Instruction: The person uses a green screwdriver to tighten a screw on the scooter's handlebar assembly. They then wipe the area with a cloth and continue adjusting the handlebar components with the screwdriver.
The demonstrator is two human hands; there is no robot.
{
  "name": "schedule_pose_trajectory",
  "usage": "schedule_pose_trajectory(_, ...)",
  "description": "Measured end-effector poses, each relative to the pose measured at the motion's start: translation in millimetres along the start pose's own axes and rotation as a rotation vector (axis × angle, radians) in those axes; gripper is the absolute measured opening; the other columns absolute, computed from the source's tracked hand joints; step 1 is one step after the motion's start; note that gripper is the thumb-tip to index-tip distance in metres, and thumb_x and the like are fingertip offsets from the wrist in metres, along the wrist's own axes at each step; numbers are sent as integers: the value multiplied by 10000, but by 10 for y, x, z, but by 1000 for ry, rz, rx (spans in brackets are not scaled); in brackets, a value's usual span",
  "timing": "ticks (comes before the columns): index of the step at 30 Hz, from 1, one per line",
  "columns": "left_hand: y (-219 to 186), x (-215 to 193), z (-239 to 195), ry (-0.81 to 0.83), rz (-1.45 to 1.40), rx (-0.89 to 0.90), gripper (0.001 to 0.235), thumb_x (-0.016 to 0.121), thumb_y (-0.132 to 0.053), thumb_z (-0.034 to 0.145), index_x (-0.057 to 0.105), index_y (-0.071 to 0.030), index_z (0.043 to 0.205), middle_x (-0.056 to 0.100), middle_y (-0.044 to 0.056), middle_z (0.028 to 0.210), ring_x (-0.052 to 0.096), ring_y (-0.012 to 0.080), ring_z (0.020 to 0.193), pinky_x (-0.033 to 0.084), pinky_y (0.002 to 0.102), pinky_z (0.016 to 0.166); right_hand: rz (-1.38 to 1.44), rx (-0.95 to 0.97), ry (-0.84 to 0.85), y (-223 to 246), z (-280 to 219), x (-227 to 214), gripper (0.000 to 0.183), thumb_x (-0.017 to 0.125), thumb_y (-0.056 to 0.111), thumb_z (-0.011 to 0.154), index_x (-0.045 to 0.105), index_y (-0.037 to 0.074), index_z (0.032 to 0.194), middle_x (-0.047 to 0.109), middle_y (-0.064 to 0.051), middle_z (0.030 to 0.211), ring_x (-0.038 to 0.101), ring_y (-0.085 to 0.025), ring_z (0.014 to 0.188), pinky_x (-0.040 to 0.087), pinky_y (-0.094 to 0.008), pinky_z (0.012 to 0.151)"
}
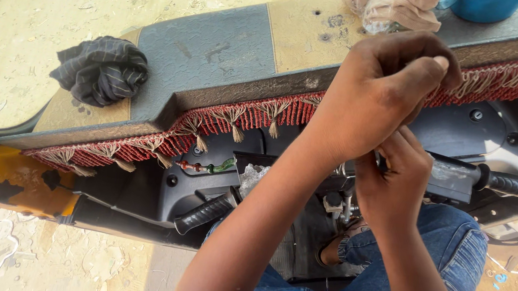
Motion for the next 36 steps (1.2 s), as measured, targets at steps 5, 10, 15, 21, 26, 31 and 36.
schedule_pose_trajectory(5, -20, -48, 52, 137, 23, 12, 239, 535, -135, 1042, 718, 2, 973, 571, -14, 654, 471, 34, 579, 386, 244, 528, 186, 131, 176, -32, 63, 5, 143, 715, 40, 986, 701, -15, 1117, 673, -75, 1008, 643, -130, 876, 503, -254, 719)
schedule_pose_trajectory(10, -151, 55, -90, 113, -71, 42, 197, 501, -123, 1070, 655, -17, 1136, 543, -32, 770, 476, 24, 653, 424, 228, 591, -106, 13, 186, -44, 83, -186, 194, 760, -15, 861, 710, -14, 1048, 708, -101, 954, 710, -193, 851, 534, -298, 723)
schedule_pose_trajectory(15, -264, 141, -287, -254, 109, 77, 173, 522, -76, 1091, 645, -2, 1187, 562, -22, 772, 494, 21, 671, 448, 223, 649, -70, -40, 187, -92, 56, -214, 213, 745, -9, 782, 686, -6, 987, 713, -105, 957, 734, -228, 860, 551, -334, 715)
schedule_pose_trajectory(21, -231, 145, -297, -284, 80, 72, 126, 532, -15, 1003, 633, 22, 938, 594, 9, 786, 514, 43, 699, 468, 213, 643, -121, -72, 82, -183, -21, -151, 146, 783, 37, 800, 661, 6, 874, 686, -82, 866, 712, -225, 786, 532, -338, 670)
schedule_pose_trajectory(26, -193, 133, -215, -218, 122, 71, 122, 538, -39, 952, 633, 16, 898, 589, 4, 765, 509, 43, 690, 467, 224, 639, -113, -105, 97, -239, 41, -194, 217, 804, 67, 758, 668, -4, 913, 678, -92, 864, 703, -238, 803, 532, -338, 678)
schedule_pose_trajectory(31, -187, 135, -116, 13, 92, -28, 152, 529, -86, 940, 653, 2, 930, 574, -2, 740, 485, 47, 696, 425, 240, 623, -70, -124, 168, -217, 144, -233, 240, 789, 61, 747, 655, 12, 940, 698, -87, 910, 711, -234, 867, 531, -335, 746)
schedule_pose_trajectory(36, -106, 47, 6, 298, -234, -219, 197, 522, -126, 999, 659, 14, 1019, 477, -19, 654, 380, 40, 539, 297, 236, 481, 19, -3, 204, -160, 139, -191, 236, 846, 115, 822, 658, 18, 927, 686, -66, 903, 706, -182, 818, 552, -307, 724)
Point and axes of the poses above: each hand's wrist, its own z-axis towards the middle knuckle, its own x-axis out of the palm, y = z × x, the point moved 6 cm from there along z, towards the middle knuckle
